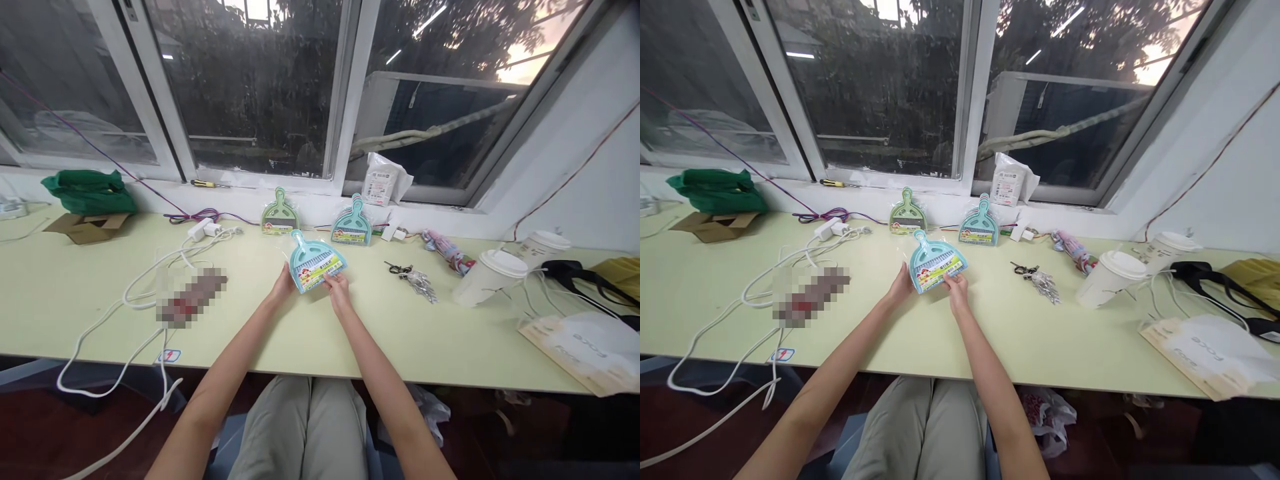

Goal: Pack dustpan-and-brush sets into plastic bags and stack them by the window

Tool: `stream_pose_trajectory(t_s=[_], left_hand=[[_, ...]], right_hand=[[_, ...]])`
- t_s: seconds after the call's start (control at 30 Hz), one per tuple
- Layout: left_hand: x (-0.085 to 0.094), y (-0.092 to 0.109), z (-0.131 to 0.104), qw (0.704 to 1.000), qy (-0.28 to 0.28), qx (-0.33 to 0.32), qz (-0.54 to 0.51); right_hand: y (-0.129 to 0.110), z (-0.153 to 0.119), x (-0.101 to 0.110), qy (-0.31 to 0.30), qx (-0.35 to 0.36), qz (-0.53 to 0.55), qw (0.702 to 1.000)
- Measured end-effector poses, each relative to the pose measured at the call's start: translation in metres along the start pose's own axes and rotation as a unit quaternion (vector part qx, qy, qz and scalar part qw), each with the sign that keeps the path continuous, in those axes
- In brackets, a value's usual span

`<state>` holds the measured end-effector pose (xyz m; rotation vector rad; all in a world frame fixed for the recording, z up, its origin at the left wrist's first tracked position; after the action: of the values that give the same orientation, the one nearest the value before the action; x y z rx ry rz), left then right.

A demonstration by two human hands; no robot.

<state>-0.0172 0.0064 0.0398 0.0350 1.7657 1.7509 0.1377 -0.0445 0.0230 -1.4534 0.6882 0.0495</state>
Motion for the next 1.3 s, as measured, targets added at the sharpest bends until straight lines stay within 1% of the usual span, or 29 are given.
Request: stream_pose_trajectory(t_s=[0.07,0.13,0.17,0.3,0.4,0.5,0.6,0.67,0.73,0.87,0.93,1.03,1.17,1.3], left_hand=[[0.001,-0.003,0.0,1.0,0.018,-0.003,-0.001],[0.004,-0.009,-0.001,0.999,0.042,0.015,0.002],[0.004,-0.012,-0.001,0.999,0.043,0.025,0.001],[-0.005,-0.019,-0.003,0.999,-0.002,0.032,-0.022],[-0.009,-0.019,-0.003,0.999,-0.015,0.027,-0.018],[-0.009,-0.018,-0.004,1.0,-0.007,0.022,-0.016],[-0.011,-0.019,-0.006,0.999,0.003,0.021,-0.023],[-0.014,-0.018,-0.007,1.0,0.01,0.006,-0.002],[-0.014,-0.017,-0.008,0.999,0.026,-0.026,0.038],[-0.009,-0.015,-0.01,0.989,0.086,-0.078,0.093],[-0.009,-0.013,-0.012,0.984,0.104,-0.096,0.112],[-0.015,-0.009,-0.017,0.977,0.096,-0.114,0.154],[-0.023,-0.004,-0.022,0.969,0.078,-0.124,0.201],[-0.025,0.0,-0.025,0.965,0.074,-0.136,0.213]], right_hand=[[0.002,0.001,0.001,0.008,-0.005,0.003,1.0],[0.004,0.001,0.001,0.016,-0.007,0.002,1.0],[0.004,0.001,0.001,0.02,-0.003,0.002,1.0],[0.002,0.002,0.002,0.03,0.019,0.016,0.999],[-0.001,0.004,0.004,0.033,0.015,0.024,0.999],[-0.003,0.005,0.002,0.01,0.005,0.023,1.0],[-0.007,0.003,-0.002,-0.022,0.013,0.02,0.999],[-0.007,0.002,-0.002,-0.017,0.022,0.022,0.999],[-0.005,0.001,0.0,0.0,0.022,0.021,1.0],[0.001,0.005,0.007,0.031,-0.023,0.016,0.999],[0.002,0.008,0.013,0.049,-0.044,0.024,0.998],[-0.003,0.012,0.02,0.062,-0.046,0.016,0.997],[-0.007,0.015,0.022,0.038,-0.031,-0.015,0.999],[-0.002,0.015,0.027,0.063,-0.051,-0.002,0.997]])
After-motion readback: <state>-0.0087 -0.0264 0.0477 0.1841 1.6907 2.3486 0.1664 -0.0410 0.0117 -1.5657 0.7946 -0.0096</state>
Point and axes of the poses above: each hand's wrist, its own z-axis towards the middle knuckle, its own x-axis out of the back of the hand, y = z × x, the point moved 7 cm from there along z, towards the middle knuckle, and after that the axes turned 1 degree about y, right-handed, at the moved point
